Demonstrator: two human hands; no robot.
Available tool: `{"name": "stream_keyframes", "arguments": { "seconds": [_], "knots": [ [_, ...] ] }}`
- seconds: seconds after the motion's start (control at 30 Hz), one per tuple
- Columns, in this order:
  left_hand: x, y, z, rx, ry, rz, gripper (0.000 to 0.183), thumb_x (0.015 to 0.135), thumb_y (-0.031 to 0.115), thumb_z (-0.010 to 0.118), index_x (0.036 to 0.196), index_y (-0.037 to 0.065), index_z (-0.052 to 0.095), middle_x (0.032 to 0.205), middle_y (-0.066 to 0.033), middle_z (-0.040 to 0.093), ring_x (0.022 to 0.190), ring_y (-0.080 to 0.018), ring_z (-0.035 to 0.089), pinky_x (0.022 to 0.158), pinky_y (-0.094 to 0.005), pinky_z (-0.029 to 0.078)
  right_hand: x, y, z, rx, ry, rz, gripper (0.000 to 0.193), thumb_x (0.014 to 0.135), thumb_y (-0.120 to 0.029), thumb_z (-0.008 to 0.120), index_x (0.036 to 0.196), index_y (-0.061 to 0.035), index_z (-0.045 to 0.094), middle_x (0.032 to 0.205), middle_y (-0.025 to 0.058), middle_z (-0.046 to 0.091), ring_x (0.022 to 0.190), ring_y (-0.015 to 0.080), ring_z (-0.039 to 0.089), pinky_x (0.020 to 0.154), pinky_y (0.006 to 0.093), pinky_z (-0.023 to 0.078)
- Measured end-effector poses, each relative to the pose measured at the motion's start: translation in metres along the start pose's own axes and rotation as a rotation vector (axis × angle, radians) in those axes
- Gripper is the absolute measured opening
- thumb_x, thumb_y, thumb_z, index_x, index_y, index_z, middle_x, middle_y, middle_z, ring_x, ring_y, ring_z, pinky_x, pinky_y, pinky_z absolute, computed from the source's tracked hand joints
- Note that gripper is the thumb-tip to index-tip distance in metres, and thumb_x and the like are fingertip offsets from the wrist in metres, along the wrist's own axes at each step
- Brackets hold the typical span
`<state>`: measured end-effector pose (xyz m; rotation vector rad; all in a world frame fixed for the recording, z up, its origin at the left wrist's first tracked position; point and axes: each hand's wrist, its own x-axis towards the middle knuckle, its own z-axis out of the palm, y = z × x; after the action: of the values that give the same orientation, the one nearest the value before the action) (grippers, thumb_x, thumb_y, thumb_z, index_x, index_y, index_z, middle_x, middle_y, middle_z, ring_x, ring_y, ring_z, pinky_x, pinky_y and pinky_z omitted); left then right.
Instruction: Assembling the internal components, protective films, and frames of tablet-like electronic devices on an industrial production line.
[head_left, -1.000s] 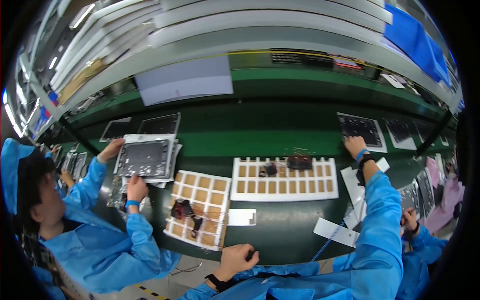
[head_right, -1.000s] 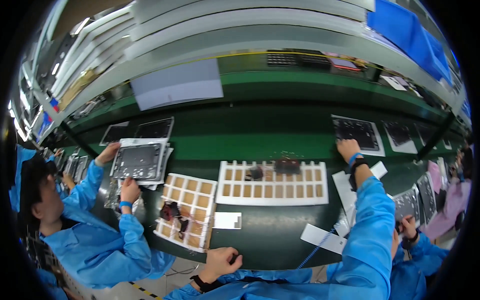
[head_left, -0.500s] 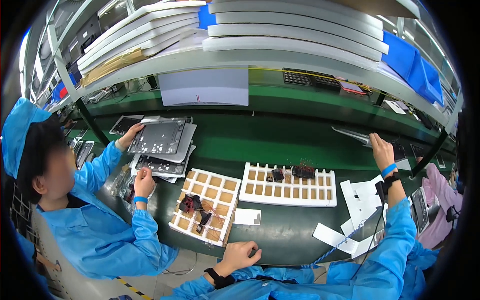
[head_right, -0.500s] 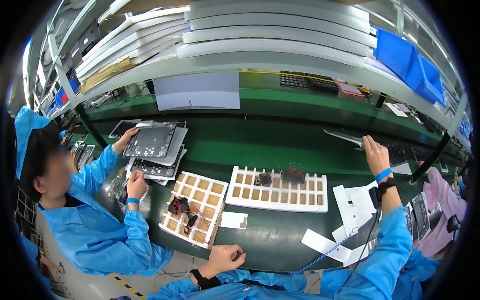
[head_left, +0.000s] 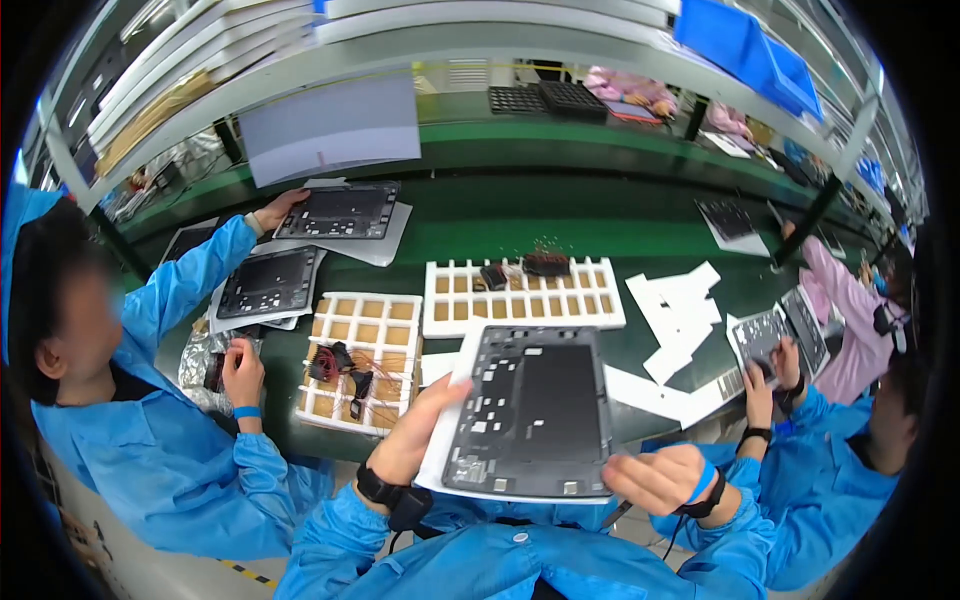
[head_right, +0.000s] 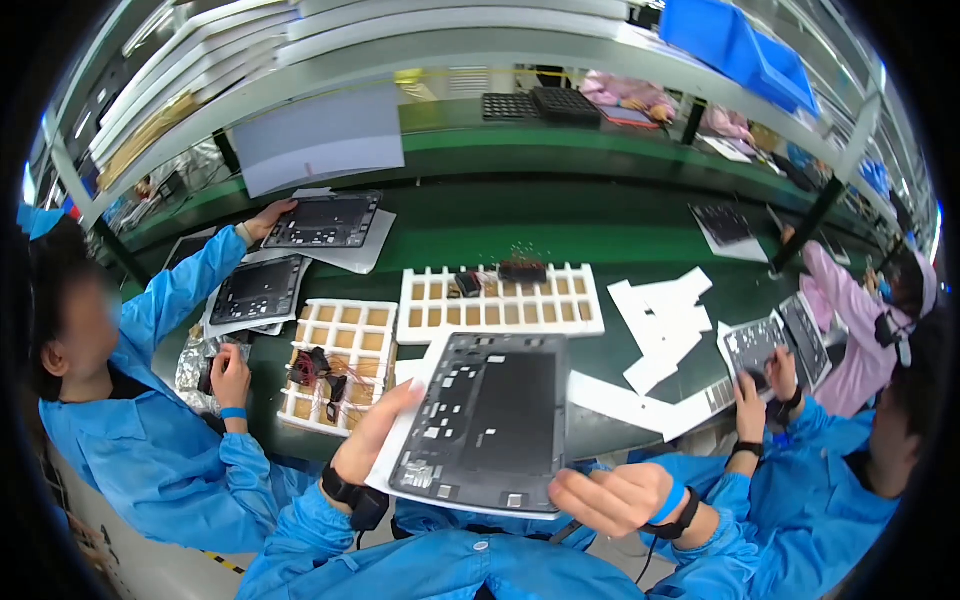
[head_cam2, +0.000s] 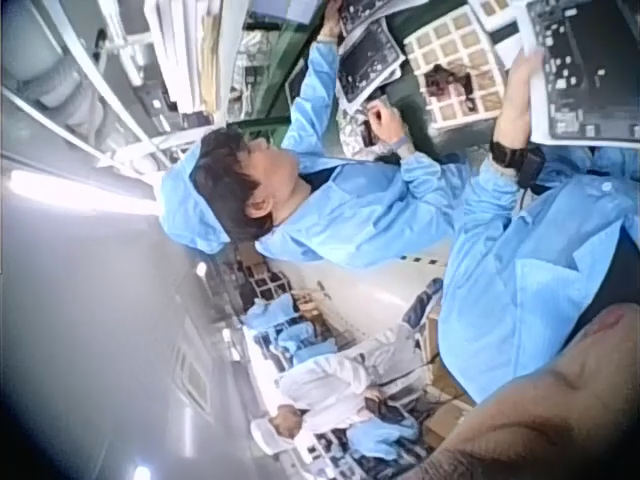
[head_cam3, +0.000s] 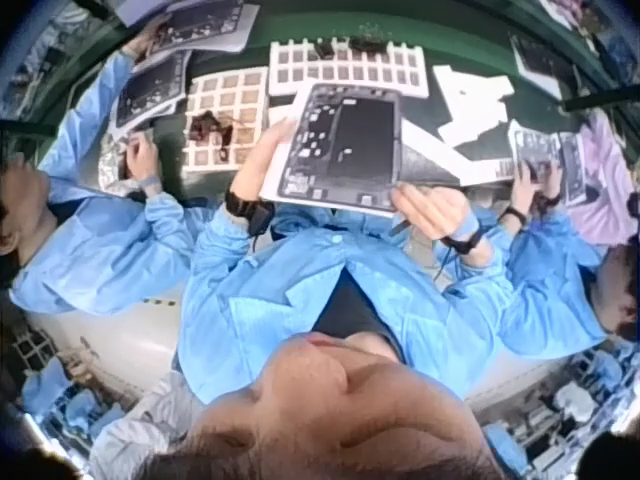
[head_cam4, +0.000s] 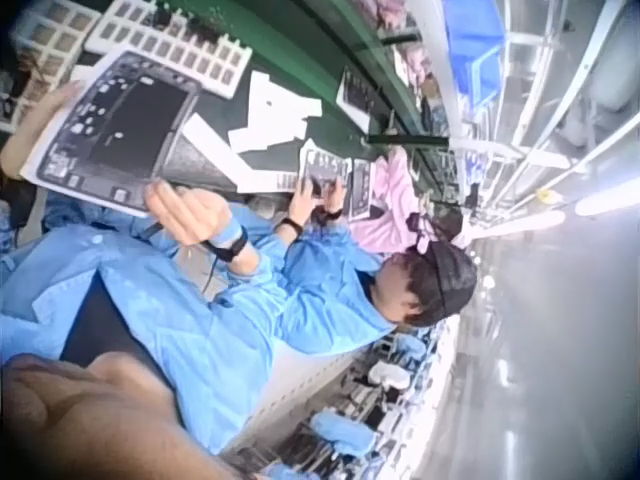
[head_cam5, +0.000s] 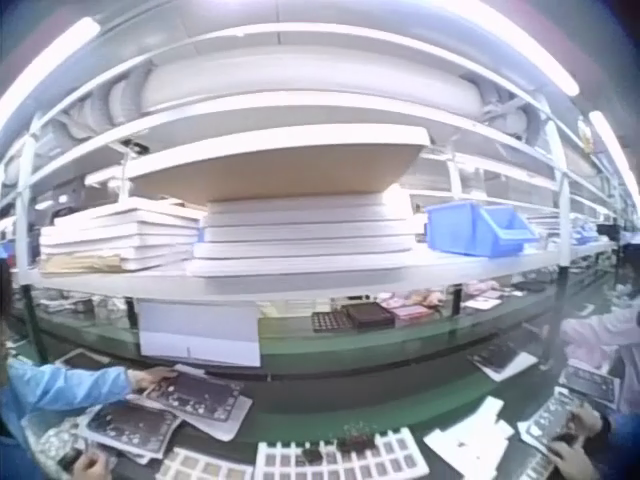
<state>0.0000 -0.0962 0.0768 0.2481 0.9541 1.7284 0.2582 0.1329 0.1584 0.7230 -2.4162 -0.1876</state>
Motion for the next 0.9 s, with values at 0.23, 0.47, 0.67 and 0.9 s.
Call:
{"name": "stream_keyframes", "arguments": {
  "seconds": [0.23,0.47,0.67,0.9],
  "knots": [
    [-0.004,-0.064,-0.026,0.054,0.118,0.061,0.048,0.098,-0.004,0.054,0.145,-0.002,0.043,0.134,-0.0134,0.061,0.118,-0.0219,0.064,0.1,-0.0366,0.054,-0.055,-0.035,0.019,0.114,-0.211,0.237,0.039,0.069,-0.01,0.074,0.109,-0.0096,0.075,0.098,0.0022,0.07,0.064,0.0121,0.062,0.05,0.0251,0.046],
    [-0.002,-0.11,-0.027,0.119,0.188,0.089,0.051,0.099,-0.003,0.052,0.147,-0.002,0.036,0.137,-0.015,0.055,0.127,-0.0228,0.055,0.107,-0.0383,0.047,-0.05,-0.022,0.088,0.4,-0.077,0.673,0.031,0.075,-0.015,0.076,0.106,-0.0117,0.072,0.091,0.0045,0.066,0.071,0.0249,0.069,0.059,0.0361,0.056],
    [0.0,-0.054,-0.004,1.561,0.333,-0.019,0.057,0.095,0.032,0.064,0.133,-0.005,0.045,0.091,-0.0309,0.071,0.086,-0.0489,0.07,0.077,-0.0541,0.056,-0.046,-0.008,0.172,0.428,-0.168,0.797,0.032,0.085,-0.021,0.073,0.116,-0.0166,0.068,0.095,0.0069,0.064,0.077,0.0298,0.069,0.06,0.042,0.054],
    [0.103,0.033,-0.027,1.796,0.414,0.634,0.03,0.09,0.024,0.069,0.109,0.001,0.066,0.091,-0.0223,0.069,0.086,-0.0432,0.068,0.073,-0.0531,0.055,-0.048,-0.006,0.181,0.45,-0.11,0.812,0.027,0.086,-0.023,0.072,0.112,-0.0152,0.07,0.092,0.0076,0.062,0.076,0.0301,0.068,0.061,0.0424,0.053]
  ]
}}
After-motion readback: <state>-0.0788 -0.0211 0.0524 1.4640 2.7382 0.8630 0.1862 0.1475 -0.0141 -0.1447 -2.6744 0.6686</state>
